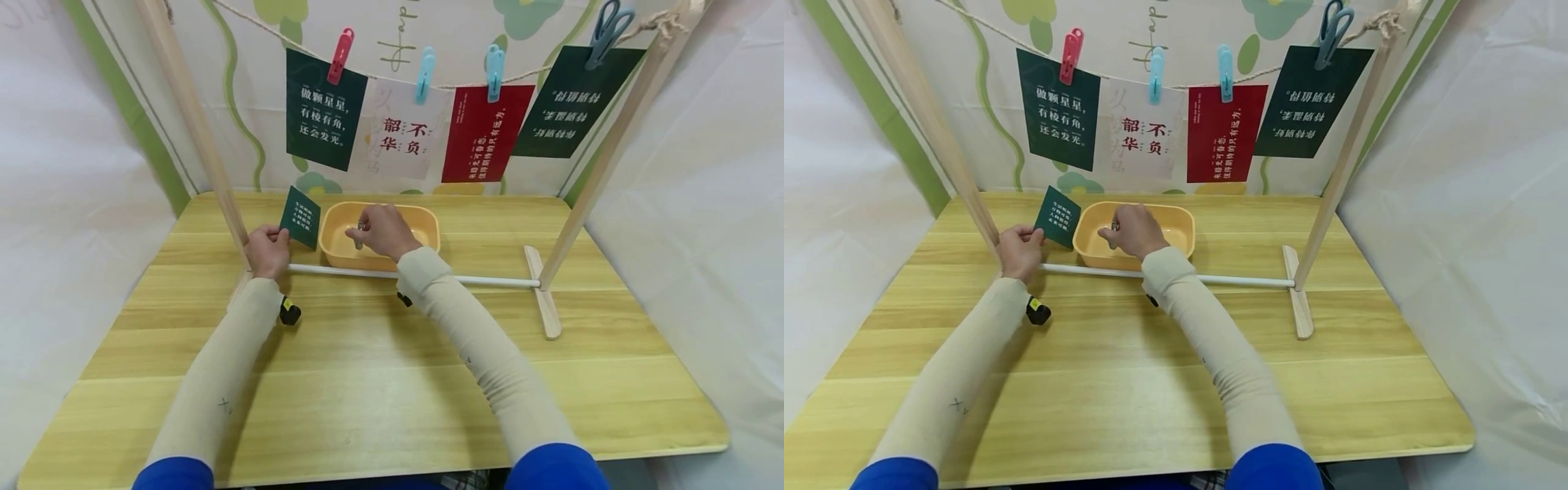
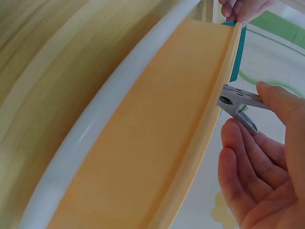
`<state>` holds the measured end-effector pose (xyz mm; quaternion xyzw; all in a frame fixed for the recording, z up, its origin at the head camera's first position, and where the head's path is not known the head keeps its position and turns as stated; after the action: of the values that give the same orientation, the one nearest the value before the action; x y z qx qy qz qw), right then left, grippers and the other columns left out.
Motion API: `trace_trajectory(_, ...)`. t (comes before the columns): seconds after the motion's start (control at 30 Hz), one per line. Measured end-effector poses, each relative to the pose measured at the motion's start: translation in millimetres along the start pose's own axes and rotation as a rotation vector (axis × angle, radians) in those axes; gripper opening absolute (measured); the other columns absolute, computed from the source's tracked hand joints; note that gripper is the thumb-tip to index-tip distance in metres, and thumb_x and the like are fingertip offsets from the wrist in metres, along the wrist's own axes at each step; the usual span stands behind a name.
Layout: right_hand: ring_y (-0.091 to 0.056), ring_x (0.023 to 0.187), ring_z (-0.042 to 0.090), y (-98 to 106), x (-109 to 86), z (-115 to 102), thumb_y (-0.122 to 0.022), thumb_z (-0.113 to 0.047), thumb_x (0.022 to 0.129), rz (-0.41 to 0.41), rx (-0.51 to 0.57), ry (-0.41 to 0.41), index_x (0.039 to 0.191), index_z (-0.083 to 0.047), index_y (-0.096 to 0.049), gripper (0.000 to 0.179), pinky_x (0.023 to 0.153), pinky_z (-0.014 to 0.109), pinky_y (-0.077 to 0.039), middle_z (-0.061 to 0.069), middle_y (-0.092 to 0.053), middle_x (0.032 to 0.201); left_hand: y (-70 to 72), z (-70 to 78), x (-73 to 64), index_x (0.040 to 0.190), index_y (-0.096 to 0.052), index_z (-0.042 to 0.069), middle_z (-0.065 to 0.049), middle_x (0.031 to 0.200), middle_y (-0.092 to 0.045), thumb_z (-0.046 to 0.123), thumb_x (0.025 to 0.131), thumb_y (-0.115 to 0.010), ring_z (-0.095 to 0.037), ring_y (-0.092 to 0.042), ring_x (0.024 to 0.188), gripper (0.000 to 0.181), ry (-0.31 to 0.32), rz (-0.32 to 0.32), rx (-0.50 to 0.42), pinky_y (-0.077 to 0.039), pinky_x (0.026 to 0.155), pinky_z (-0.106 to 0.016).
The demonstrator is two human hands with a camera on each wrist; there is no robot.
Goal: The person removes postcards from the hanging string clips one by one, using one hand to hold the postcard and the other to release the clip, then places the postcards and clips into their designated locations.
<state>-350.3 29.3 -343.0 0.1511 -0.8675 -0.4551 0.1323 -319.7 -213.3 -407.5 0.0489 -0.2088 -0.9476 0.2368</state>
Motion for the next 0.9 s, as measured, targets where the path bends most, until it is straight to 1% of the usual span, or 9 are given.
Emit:
trace_trajectory(0.1, -0.050, 0.061, 0.015, -3, 4.3, 0, -0.077, -0.037, 0.099, 0.000, -0.031, -0.004, 0.080, -0.009, -0.079, 0.033, 0.055, 0.027, -0.038, 0.002, -0.072, 0.071, -1.1, -2.9, 2.8, 0.127, -0.071, 0.001, -0.016, 0.115, -0.074, 0.023, 0.109, -0.055, -0.005, -0.057, 0.078, 0.033, 0.008, -0.010, 0.025, -0.045, 0.067, -0.016)
trace_trajectory(0.2, -0.046, 0.057, 0.013, -7, 7.7, 1, -0.077, -0.036, 0.098, 0.000, -0.067, -0.006, 0.077, -0.009, -0.080, 0.034, 0.052, 0.026, -0.036, 0.002, -0.072, 0.067, -3.5, -5.5, 5.8, 0.129, -0.070, 0.001, -0.016, 0.117, -0.074, 0.023, 0.110, -0.054, -0.012, -0.061, 0.085, 0.033, 0.011, -0.015, 0.046, -0.048, 0.074, -0.021)
trace_trajectory(0.27, -0.043, 0.054, 0.012, -11, 9.9, 2, -0.077, -0.035, 0.098, -0.014, -0.089, -0.006, 0.075, -0.009, -0.080, 0.036, 0.051, 0.025, -0.034, 0.002, -0.071, 0.064, -4.6, -6.2, 7.5, 0.129, -0.070, 0.000, -0.018, 0.118, -0.074, 0.022, 0.110, -0.054, -0.020, -0.065, 0.092, 0.033, -0.010, -0.002, 0.090, -0.052, 0.082, -0.029)
trace_trajectory(0.37, -0.041, 0.053, 0.011, -16, 11.6, 1, -0.076, -0.036, 0.099, -0.037, -0.121, -0.009, 0.074, -0.008, -0.081, 0.038, 0.051, 0.025, -0.033, 0.001, -0.069, 0.061, -6.3, -6.8, 10.2, 0.128, -0.068, -0.004, -0.023, 0.120, -0.073, 0.019, 0.110, -0.053, -0.034, -0.068, 0.105, 0.032, -0.057, 0.018, 0.181, -0.055, 0.095, -0.046)
trace_trajectory(0.43, -0.043, 0.054, 0.011, -17, 12.1, 0, -0.076, -0.037, 0.099, -0.047, -0.139, -0.018, 0.074, -0.008, -0.081, 0.038, 0.052, 0.025, -0.035, 0.001, -0.069, 0.061, -8.2, -7.1, 12.3, 0.128, -0.067, -0.006, -0.027, 0.122, -0.072, 0.019, 0.111, -0.052, -0.042, -0.069, 0.111, 0.034, -0.089, 0.021, 0.273, -0.054, 0.101, -0.055)
trace_trajectory(0.5, -0.046, 0.055, 0.011, -19, 12.6, -2, -0.076, -0.038, 0.099, -0.058, -0.169, -0.026, 0.074, -0.008, -0.081, 0.039, 0.054, 0.024, -0.039, 0.000, -0.070, 0.062, -10.3, -7.5, 13.9, 0.126, -0.065, -0.010, -0.031, 0.122, -0.070, 0.019, 0.112, -0.051, -0.047, -0.068, 0.114, 0.035, -0.102, 0.014, 0.340, -0.054, 0.102, -0.060)
trace_trajectory(0.63, -0.051, 0.055, 0.012, -24, 13.7, -4, -0.077, -0.038, 0.098, -0.089, -0.191, -0.039, 0.071, -0.008, -0.080, 0.040, 0.056, 0.025, -0.045, 0.001, -0.070, 0.062, -12.9, -5.9, 14.0, 0.127, -0.063, -0.014, -0.037, 0.122, -0.068, 0.019, 0.112, -0.051, -0.051, -0.068, 0.113, 0.039, -0.107, -0.002, 0.446, -0.056, 0.099, -0.061)
trace_trajectory(0.77, -0.051, 0.050, 0.011, -31, 16.7, -1, -0.077, -0.040, 0.098, -0.103, -0.200, -0.059, 0.067, -0.010, -0.077, 0.043, 0.052, 0.026, -0.047, 0.001, -0.067, 0.058, -14.1, -3.1, 12.7, 0.127, -0.063, -0.015, -0.038, 0.122, -0.067, 0.018, 0.111, -0.052, -0.051, -0.068, 0.111, 0.038, -0.099, -0.010, 0.505, -0.057, 0.097, -0.060)
trace_trajectory(0.9, -0.052, 0.045, 0.011, -36, 20.0, 4, -0.078, -0.042, 0.097, -0.094, -0.240, -0.077, 0.064, -0.012, -0.075, 0.044, 0.048, 0.026, -0.046, 0.001, -0.065, 0.053, -16.3, -1.8, 12.7, 0.126, -0.064, -0.015, -0.037, 0.122, -0.067, 0.016, 0.111, -0.051, -0.051, -0.067, 0.111, 0.037, -0.104, -0.017, 0.547, -0.057, 0.098, -0.059)
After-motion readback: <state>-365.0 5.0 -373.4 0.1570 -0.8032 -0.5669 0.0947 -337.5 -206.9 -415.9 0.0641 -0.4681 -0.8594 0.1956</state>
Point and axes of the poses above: each hand's wrist, its own x-axis towards the middle knuckle, its own y-axis out of the back of the hand, z = x × y, the point moved 6 cm from there along x, towards the middle knuckle
